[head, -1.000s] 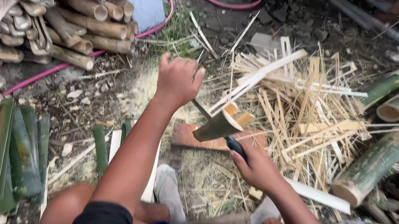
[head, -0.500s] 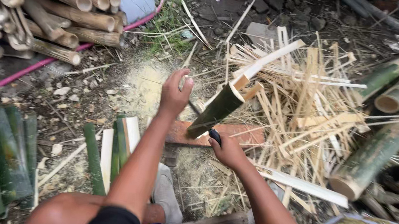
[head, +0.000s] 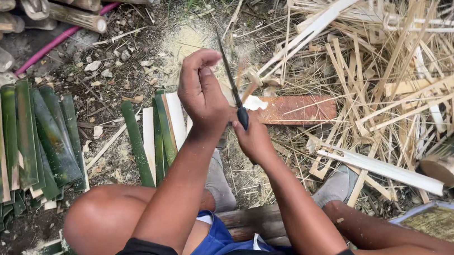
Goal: The person sits on the ground and uses a knife to split bamboo stalks into thin strips. They repeatedly position the bamboo on a brick and shave it into smaller pieces, accumulating a pile of bamboo strips.
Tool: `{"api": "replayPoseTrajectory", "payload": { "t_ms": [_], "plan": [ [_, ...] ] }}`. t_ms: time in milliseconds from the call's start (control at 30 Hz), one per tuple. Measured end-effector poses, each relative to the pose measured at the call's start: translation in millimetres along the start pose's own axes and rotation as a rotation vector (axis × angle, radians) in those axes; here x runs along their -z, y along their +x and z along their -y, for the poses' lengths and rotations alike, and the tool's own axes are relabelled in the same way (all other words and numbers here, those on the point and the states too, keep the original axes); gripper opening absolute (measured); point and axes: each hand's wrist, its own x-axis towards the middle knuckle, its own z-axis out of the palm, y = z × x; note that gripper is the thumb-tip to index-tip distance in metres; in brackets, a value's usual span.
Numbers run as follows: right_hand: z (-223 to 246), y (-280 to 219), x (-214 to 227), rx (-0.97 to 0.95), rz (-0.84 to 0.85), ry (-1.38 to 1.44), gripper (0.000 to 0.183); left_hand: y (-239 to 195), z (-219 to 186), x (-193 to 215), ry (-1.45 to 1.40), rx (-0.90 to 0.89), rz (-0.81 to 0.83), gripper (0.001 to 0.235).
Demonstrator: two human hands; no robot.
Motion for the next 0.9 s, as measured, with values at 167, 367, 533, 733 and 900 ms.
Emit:
{"api": "replayPoseTrajectory", "payload": {
  "t_ms": [167, 367, 533, 733, 900],
  "plan": [
    [-43, -4, -14, 0.321, -0.19, -0.154, 0.031, -12, 2, -22, 0.108, -0.203, -0.029, 0.028],
    [-102, 53, 4, -0.366, 0.251, 0.58, 0.033, 3, 6, -4, 0.24, 0.119, 0.002, 0.02],
    [-80, 20, -3, -0.191, -0.019, -0.071, 0.028, -4, 15, -7, 0.123, 0.016, 0.017, 0.018],
    [-124, 29, -33, 0.16, -0.201, -0.13, 0.028, -10, 17, -37, 0.236, -0.25, 0.004, 0.023],
    [-240, 87, -11, -0.236, 0.311, 0.772, 0.031, 13, 36, -32, -0.087, 0.073, 0.01, 0.018]
  ]
}}
